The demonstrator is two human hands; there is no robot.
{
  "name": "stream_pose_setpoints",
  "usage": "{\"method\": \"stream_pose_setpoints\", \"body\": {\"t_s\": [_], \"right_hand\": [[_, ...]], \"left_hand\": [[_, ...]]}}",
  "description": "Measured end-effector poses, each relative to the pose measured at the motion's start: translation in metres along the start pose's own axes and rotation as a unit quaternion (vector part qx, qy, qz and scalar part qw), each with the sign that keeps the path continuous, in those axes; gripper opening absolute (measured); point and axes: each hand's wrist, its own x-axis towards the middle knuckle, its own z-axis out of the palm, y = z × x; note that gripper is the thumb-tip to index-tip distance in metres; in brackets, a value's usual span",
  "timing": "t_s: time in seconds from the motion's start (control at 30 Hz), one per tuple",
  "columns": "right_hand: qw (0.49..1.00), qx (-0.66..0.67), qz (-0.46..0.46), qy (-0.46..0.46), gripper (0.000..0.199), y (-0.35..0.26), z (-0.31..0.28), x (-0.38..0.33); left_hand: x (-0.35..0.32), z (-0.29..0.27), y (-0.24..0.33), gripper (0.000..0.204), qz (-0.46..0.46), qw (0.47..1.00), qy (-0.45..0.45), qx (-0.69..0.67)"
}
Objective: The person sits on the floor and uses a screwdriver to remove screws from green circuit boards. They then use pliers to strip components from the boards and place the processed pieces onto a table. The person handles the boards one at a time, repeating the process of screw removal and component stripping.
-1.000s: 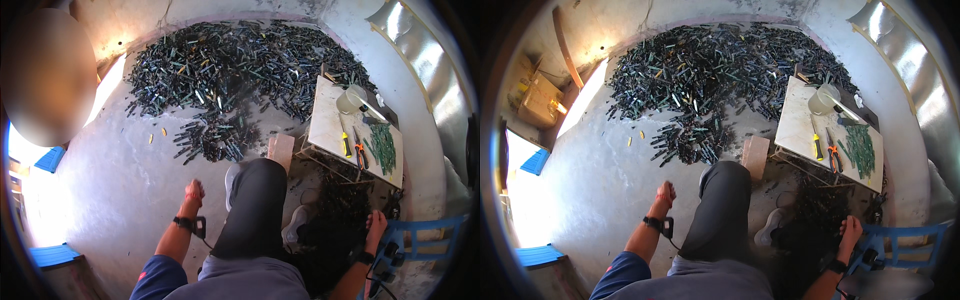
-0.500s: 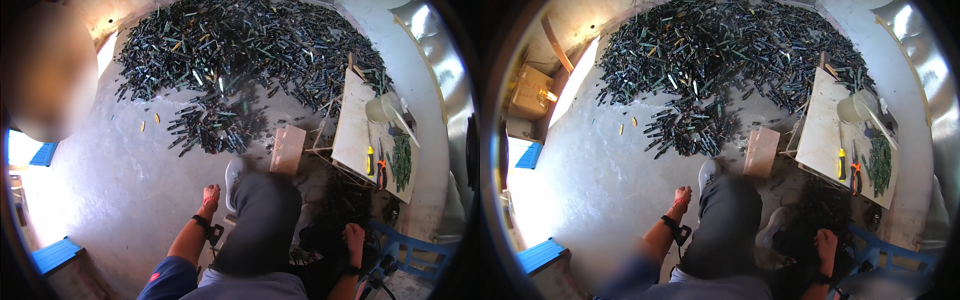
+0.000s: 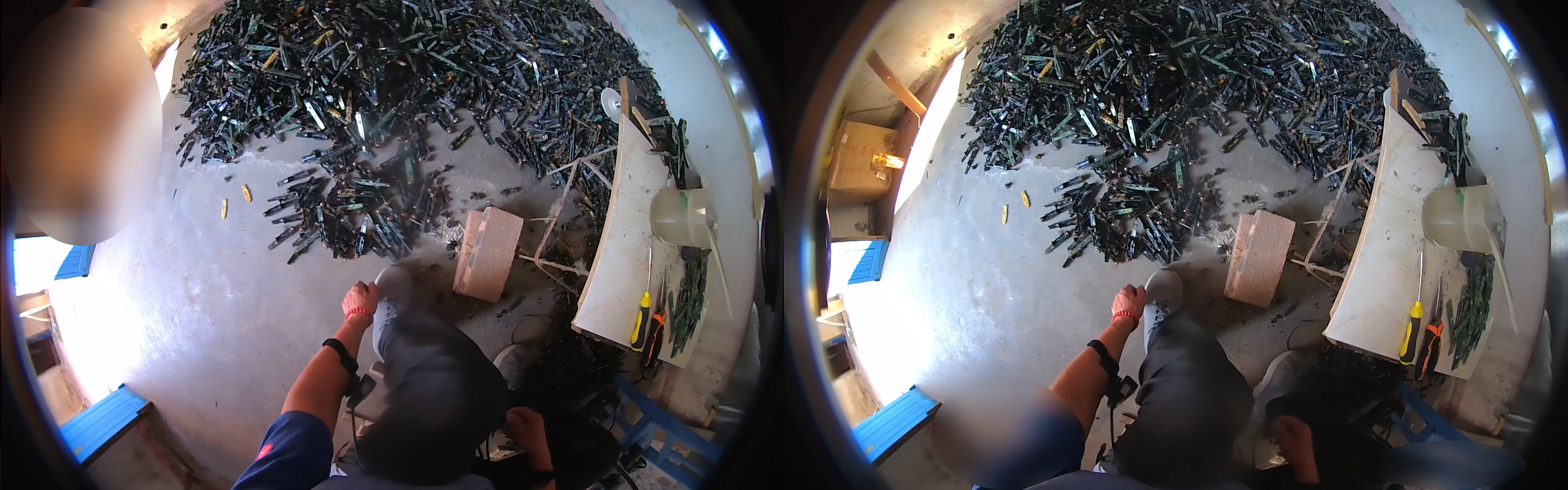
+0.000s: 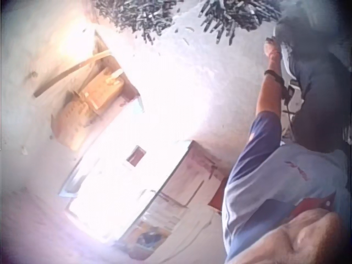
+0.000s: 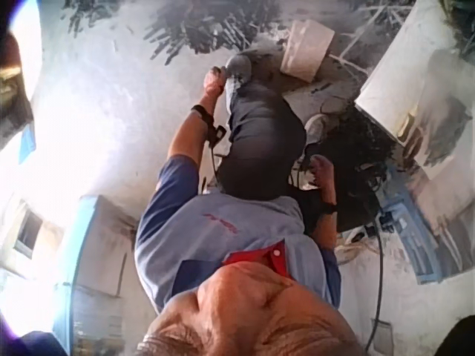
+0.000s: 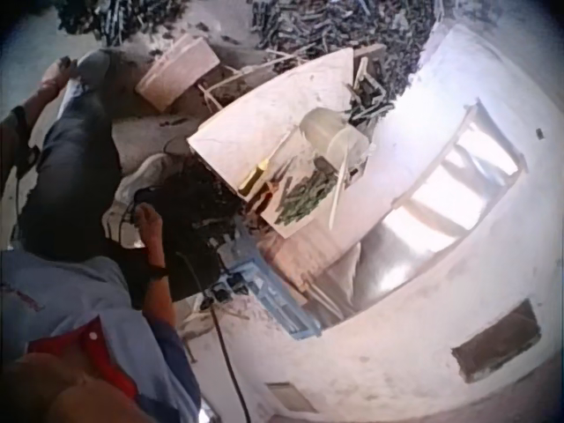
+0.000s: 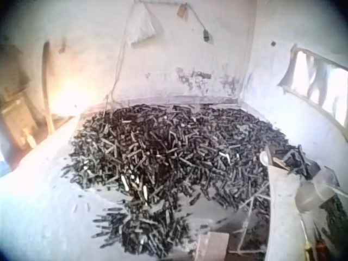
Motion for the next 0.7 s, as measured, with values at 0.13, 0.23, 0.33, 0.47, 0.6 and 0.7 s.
{"method": "stream_pose_setpoints", "body": {"t_s": [0.13, 0.23, 0.33, 0.47, 0.6, 0.7], "right_hand": [[1.000, 0.000, 0.008, -0.009, 0.021, -0.027, 0.012, 0.000], [0.997, 0.028, 0.052, -0.047, 0.020, -0.006, 0.017, 0.006], [0.967, -0.081, -0.222, -0.101, 0.025, 0.048, 0.030, 0.014], [0.918, -0.222, -0.112, -0.310, 0.033, -0.042, 0.024, -0.031], [0.917, -0.135, -0.112, -0.357, 0.043, -0.035, 0.016, -0.055], [0.880, -0.236, -0.064, -0.407, 0.047, -0.069, 0.005, -0.075]], "left_hand": [[-0.003, 0.007, -0.003, 0.043, -0.008, 0.998, -0.023, 0.050], [0.005, -0.002, -0.007, 0.042, 0.020, 0.996, -0.022, 0.085], [0.021, -0.036, 0.008, 0.042, 0.055, 0.994, -0.004, 0.093], [0.028, -0.073, 0.028, 0.038, 0.085, 0.994, 0.044, 0.051], [0.035, -0.091, 0.041, 0.037, 0.104, 0.992, 0.064, 0.021], [0.050, -0.106, 0.033, 0.040, 0.116, 0.992, 0.046, -0.013]]}}
